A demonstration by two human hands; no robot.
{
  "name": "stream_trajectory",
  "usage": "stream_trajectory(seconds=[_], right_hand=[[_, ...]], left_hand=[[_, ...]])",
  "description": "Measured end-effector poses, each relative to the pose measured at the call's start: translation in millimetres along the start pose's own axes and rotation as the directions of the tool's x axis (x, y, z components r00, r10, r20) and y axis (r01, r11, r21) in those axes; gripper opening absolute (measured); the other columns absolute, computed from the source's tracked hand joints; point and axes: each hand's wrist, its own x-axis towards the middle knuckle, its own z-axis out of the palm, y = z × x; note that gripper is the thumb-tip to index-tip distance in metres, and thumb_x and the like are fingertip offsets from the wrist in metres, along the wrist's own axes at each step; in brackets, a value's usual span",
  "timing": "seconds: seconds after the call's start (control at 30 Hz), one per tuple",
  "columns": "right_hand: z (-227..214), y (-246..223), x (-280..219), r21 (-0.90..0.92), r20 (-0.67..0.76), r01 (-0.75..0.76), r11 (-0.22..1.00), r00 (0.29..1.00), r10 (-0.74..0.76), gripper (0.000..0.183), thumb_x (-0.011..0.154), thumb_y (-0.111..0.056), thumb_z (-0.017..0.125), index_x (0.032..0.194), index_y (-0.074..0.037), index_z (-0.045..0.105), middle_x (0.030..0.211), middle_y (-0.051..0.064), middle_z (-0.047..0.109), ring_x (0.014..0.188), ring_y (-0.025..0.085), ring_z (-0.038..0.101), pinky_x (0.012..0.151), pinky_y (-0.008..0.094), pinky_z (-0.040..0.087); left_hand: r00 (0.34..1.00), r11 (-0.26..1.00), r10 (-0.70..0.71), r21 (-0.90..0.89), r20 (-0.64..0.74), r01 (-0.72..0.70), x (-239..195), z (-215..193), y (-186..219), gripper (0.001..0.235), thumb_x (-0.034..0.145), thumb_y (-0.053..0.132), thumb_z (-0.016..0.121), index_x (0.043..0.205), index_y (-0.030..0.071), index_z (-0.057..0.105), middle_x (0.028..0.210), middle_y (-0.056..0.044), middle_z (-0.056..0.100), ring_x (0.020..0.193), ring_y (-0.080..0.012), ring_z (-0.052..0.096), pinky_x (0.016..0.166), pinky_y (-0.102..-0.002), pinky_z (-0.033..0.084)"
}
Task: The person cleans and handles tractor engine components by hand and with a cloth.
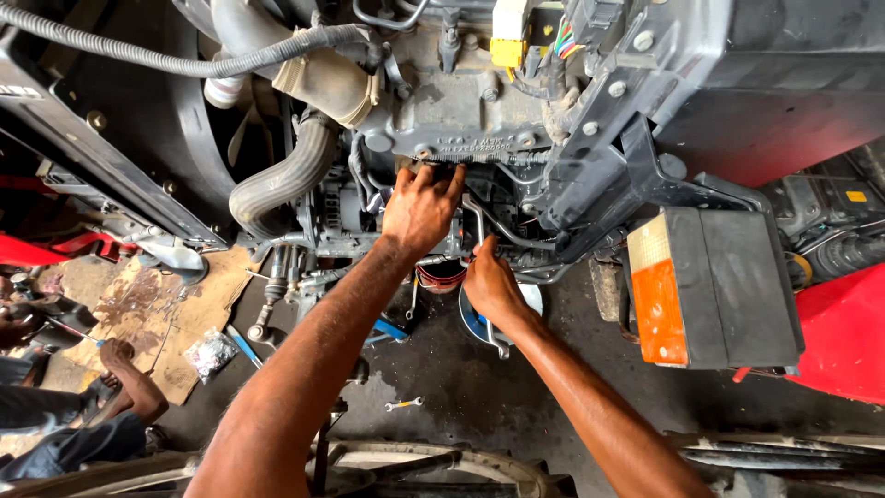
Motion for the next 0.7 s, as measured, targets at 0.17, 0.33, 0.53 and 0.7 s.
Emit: stream_trajectory(seconds=[0.17,0.33,0.53,0.7], right_hand=[[-13.6,-17.8,-4.1,0.047,0.168,-0.226,0.973,0.962,0.215,0.029,0.097,-0.006,0.044,0.122,0.005,0.035,0.088,0.036,0.067,0.068,0.050,0.072,0.055,0.054,0.060],[-6.0,-6.5,-0.1,0.079,0.002,0.061,0.995,0.998,-0.062,0.027,0.098,-0.006,0.048,0.116,0.009,0.035,0.095,0.037,0.066,0.061,0.045,0.069,0.045,0.048,0.059],[-29.8,-38.2,-7.7,0.043,0.211,-0.276,0.960,0.942,0.261,0.030,0.103,-0.012,0.042,0.124,0.008,0.033,0.086,0.035,0.069,0.052,0.041,0.068,0.045,0.047,0.057],[-30.0,-36.8,-2.2,0.031,0.232,-0.240,0.970,0.946,0.226,0.036,0.099,-0.007,0.045,0.124,0.015,0.030,0.084,0.035,0.070,0.051,0.038,0.071,0.045,0.046,0.060]], left_hand=[[0.997,1.000,0.000,-0.006,-0.075,0.000,-6.0,0.8,1.5,0.054,0.096,0.019,0.056,0.148,0.003,0.051,0.129,-0.006,0.071,0.113,-0.0222,0.058,0.091,-0.044,0.044],[0.999,1.000,-0.013,0.028,0.046,0.012,-0.7,-2.2,1.5,0.057,0.095,0.017,0.055,0.150,0.004,0.049,0.126,-0.005,0.070,0.109,-0.0223,0.057,0.090,-0.044,0.044],[0.995,0.999,0.001,-0.032,-0.101,-0.004,-4.1,-0.6,2.0,0.055,0.095,0.018,0.056,0.147,0.002,0.051,0.129,-0.006,0.070,0.117,-0.0232,0.057,0.094,-0.047,0.044],[0.999,1.000,0.003,0.000,-0.046,-0.003,-2.8,3.5,0.4,0.059,0.092,0.012,0.056,0.150,0.002,0.050,0.131,-0.005,0.070,0.114,-0.0223,0.057,0.093,-0.047,0.044]])
